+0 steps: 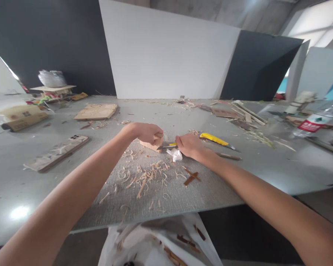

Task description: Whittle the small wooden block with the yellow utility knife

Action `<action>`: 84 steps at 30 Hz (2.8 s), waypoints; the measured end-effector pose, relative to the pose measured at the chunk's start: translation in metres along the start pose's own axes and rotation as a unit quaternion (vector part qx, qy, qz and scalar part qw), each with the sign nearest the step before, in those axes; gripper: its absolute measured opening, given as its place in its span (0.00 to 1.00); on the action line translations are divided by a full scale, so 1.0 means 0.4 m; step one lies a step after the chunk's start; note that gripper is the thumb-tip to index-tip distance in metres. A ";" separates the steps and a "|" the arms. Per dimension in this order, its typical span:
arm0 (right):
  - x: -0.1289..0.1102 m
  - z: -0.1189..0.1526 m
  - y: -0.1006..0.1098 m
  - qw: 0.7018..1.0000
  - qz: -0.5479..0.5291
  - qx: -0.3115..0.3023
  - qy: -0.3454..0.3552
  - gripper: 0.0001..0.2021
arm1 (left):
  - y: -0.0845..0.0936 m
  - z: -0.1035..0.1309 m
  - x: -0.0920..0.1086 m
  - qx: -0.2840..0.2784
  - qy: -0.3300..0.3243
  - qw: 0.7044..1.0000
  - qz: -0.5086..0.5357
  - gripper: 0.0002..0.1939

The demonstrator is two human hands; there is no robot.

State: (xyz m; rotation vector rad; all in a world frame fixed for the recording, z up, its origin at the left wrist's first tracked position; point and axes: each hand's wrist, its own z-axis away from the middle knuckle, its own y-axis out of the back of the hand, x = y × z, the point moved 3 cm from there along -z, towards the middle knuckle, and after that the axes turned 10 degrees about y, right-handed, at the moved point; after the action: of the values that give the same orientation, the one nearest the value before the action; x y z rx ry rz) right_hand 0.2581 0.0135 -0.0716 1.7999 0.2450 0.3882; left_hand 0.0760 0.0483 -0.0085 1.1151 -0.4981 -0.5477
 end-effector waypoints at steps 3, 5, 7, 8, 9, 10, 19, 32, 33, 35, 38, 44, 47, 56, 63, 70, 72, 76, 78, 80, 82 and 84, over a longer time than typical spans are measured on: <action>0.002 -0.002 0.001 1.000 0.000 -0.004 0.003 0.30 | 0.001 0.005 0.004 -0.008 -0.002 1.000 -0.007 0.09; 0.003 -0.004 0.000 1.000 0.000 -0.006 0.005 0.30 | 0.000 0.006 0.005 -0.010 0.002 1.000 -0.006 0.10; 0.004 -0.006 -0.001 1.000 0.002 -0.010 0.005 0.29 | -0.001 0.006 0.005 -0.008 0.007 1.000 -0.007 0.11; 0.003 -0.007 -0.002 1.000 0.004 -0.012 0.005 0.29 | -0.001 0.005 0.005 -0.005 0.006 1.000 -0.010 0.12; 0.002 -0.007 -0.003 1.000 0.007 -0.016 0.007 0.29 | -0.001 0.004 0.005 -0.001 0.006 1.000 -0.012 0.12; -0.001 -0.008 -0.004 1.000 0.011 -0.021 0.011 0.28 | -0.001 0.003 0.005 0.003 0.006 1.000 -0.013 0.12; -0.010 0.008 0.009 0.999 -0.004 -0.030 0.021 0.31 | -0.002 -0.004 -0.003 0.020 -0.001 1.000 -0.007 0.11; 0.012 0.064 0.058 0.975 -0.179 -0.013 0.127 0.15 | 0.007 0.022 -0.047 0.026 0.054 0.998 0.011 0.19; 0.010 0.063 0.058 0.972 -0.187 0.000 0.141 0.15 | 0.007 0.024 -0.050 0.026 0.056 0.998 0.013 0.20; 0.006 0.060 0.055 0.967 -0.196 0.023 0.159 0.15 | 0.007 0.026 -0.051 0.025 0.055 0.998 0.011 0.21; -0.001 0.058 0.052 0.966 -0.188 0.063 0.167 0.16 | 0.005 0.025 -0.051 0.021 0.045 0.999 0.001 0.19; -0.010 0.062 0.046 0.967 -0.153 0.069 0.191 0.16 | 0.004 0.018 -0.054 0.017 0.041 0.999 0.008 0.17; -0.016 0.057 0.040 0.966 -0.138 0.069 0.207 0.15 | 0.001 0.010 -0.055 0.015 0.031 0.999 0.006 0.12; -0.027 0.042 0.023 0.968 -0.090 0.127 0.196 0.14 | -0.005 0.004 -0.051 0.010 0.027 0.999 0.021 0.10; -0.039 0.028 0.019 0.970 -0.068 0.077 0.223 0.14 | -0.008 0.002 -0.052 0.018 0.020 1.000 0.017 0.10; -0.028 0.040 0.018 0.961 -0.126 0.131 0.209 0.12 | -0.003 0.006 -0.040 0.015 0.008 1.000 0.022 0.09; -0.026 0.044 0.020 0.955 -0.151 0.159 0.199 0.12 | 0.001 0.011 -0.034 0.013 0.005 1.000 0.019 0.09; -0.025 0.041 0.017 0.948 -0.188 0.183 0.183 0.11 | 0.006 0.017 -0.026 0.017 0.007 1.000 0.009 0.08; -0.024 0.038 0.015 0.945 -0.208 0.185 0.172 0.10 | 0.005 0.017 -0.025 0.012 0.006 1.000 0.010 0.08; -0.023 0.035 0.014 0.943 -0.227 0.180 0.162 0.10 | 0.003 0.014 -0.027 0.012 0.005 1.000 0.010 0.09; -0.021 0.032 0.016 0.943 -0.242 0.168 0.152 0.10 | 0.002 0.011 -0.031 0.017 0.008 1.000 0.009 0.08; -0.019 0.028 0.020 0.944 -0.253 0.152 0.149 0.10 | 0.001 0.009 -0.034 0.021 0.010 1.000 0.006 0.08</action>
State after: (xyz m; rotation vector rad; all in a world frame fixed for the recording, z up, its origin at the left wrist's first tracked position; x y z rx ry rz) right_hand 0.2550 -0.0014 -0.0673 1.8887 1.0052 0.2595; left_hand 0.0633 0.0547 -0.0082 1.1552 -0.5005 -0.5167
